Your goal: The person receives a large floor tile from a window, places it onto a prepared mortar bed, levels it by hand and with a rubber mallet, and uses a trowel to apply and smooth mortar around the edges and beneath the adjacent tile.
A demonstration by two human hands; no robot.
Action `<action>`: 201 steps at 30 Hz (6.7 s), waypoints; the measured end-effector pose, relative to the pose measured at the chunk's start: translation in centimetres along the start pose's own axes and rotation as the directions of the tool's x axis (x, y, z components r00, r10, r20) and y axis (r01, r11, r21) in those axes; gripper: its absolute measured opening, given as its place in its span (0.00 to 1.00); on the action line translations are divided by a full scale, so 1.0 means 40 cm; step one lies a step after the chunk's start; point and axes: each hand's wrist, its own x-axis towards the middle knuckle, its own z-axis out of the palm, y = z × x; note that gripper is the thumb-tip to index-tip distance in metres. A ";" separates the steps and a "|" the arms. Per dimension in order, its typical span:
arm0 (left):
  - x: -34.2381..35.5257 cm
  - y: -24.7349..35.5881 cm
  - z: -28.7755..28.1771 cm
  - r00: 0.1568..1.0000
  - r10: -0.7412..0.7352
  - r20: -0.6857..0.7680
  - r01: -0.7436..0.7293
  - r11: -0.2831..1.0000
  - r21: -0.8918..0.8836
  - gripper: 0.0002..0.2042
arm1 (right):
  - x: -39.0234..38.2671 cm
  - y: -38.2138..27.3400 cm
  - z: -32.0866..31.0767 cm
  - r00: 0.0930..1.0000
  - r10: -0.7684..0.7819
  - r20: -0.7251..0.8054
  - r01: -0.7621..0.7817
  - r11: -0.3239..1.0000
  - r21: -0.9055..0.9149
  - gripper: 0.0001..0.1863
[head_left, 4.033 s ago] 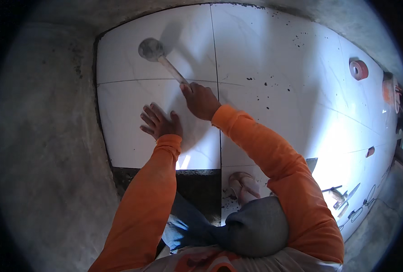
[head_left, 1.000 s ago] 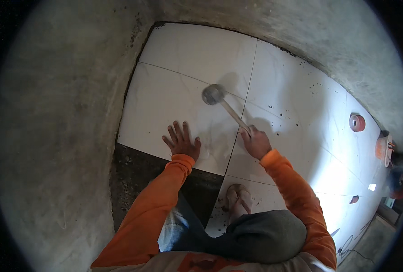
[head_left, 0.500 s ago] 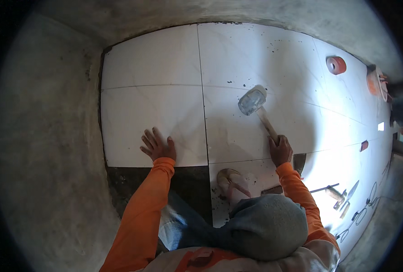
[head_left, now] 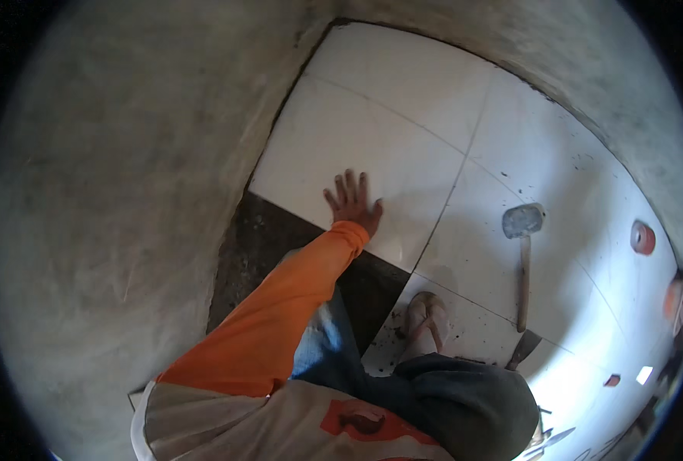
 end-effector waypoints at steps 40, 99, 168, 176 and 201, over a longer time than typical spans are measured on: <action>0.422 -0.079 -0.045 0.834 -0.549 -0.046 0.550 0.835 -0.010 0.37 | 0.587 -1.265 0.004 0.511 -0.860 -0.009 0.549 0.318 0.773 0.18; 0.439 -0.092 -0.034 0.867 -0.496 -0.041 0.491 0.866 -0.095 0.39 | 0.741 -2.022 0.185 0.355 -0.925 0.132 0.877 0.379 0.295 0.17; 0.446 -0.086 -0.050 0.868 -0.496 -0.003 0.492 0.862 -0.119 0.38 | 0.771 -2.078 0.064 0.316 -0.939 0.138 0.925 0.337 0.177 0.15; 0.437 -0.098 -0.048 0.863 -0.505 0.025 0.505 0.858 -0.090 0.37 | 0.806 -2.141 0.015 0.304 -0.888 0.345 0.920 0.368 0.137 0.16; 0.432 -0.090 -0.039 0.872 -0.490 -0.008 0.481 0.859 -0.176 0.38 | 0.866 -1.974 -0.014 0.281 -0.854 0.438 0.950 0.311 -0.002 0.11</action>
